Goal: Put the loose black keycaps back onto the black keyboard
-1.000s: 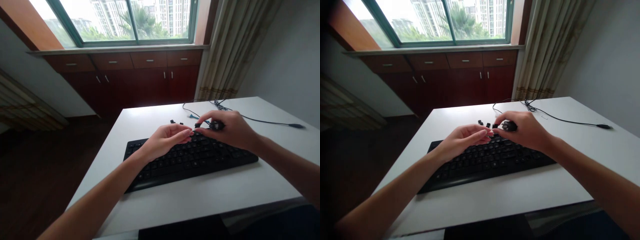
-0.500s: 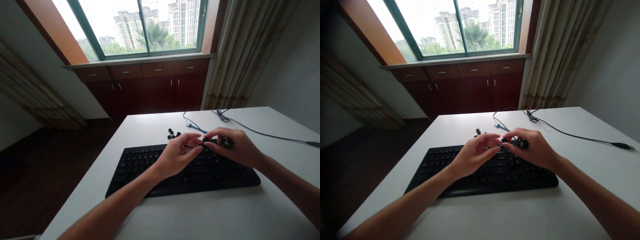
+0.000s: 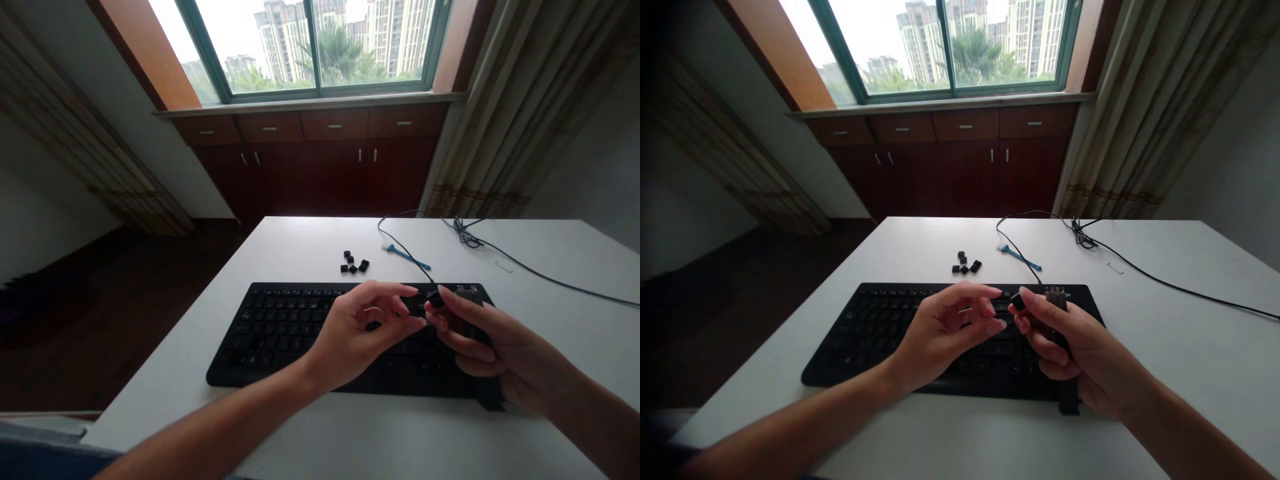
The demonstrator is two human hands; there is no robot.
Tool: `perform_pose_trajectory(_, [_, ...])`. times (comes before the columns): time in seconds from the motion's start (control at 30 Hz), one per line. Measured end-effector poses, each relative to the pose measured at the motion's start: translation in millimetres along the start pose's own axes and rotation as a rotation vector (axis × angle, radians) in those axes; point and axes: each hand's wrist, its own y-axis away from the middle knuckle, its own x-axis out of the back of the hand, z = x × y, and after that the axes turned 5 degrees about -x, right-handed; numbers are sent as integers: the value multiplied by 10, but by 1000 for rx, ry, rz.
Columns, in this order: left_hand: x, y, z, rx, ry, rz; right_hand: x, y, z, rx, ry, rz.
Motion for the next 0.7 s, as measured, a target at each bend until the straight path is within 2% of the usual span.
perform_pose_trajectory(0.23, [-20, 49, -42, 21, -40, -10, -35, -28, 116, -98, 80, -58])
perform_pose_trajectory(0.53, [4, 53, 26, 75, -20, 11, 17, 5, 72, -49, 237, -55])
perform_pose_trajectory(0.6, [12, 55, 46, 127, 9, 8, 23, 45, 17, -35, 321, -36])
perform_pose_trajectory(0.7, [25, 66, 73, 221, 50, 3, 2, 106, -54, 0, 563, 33])
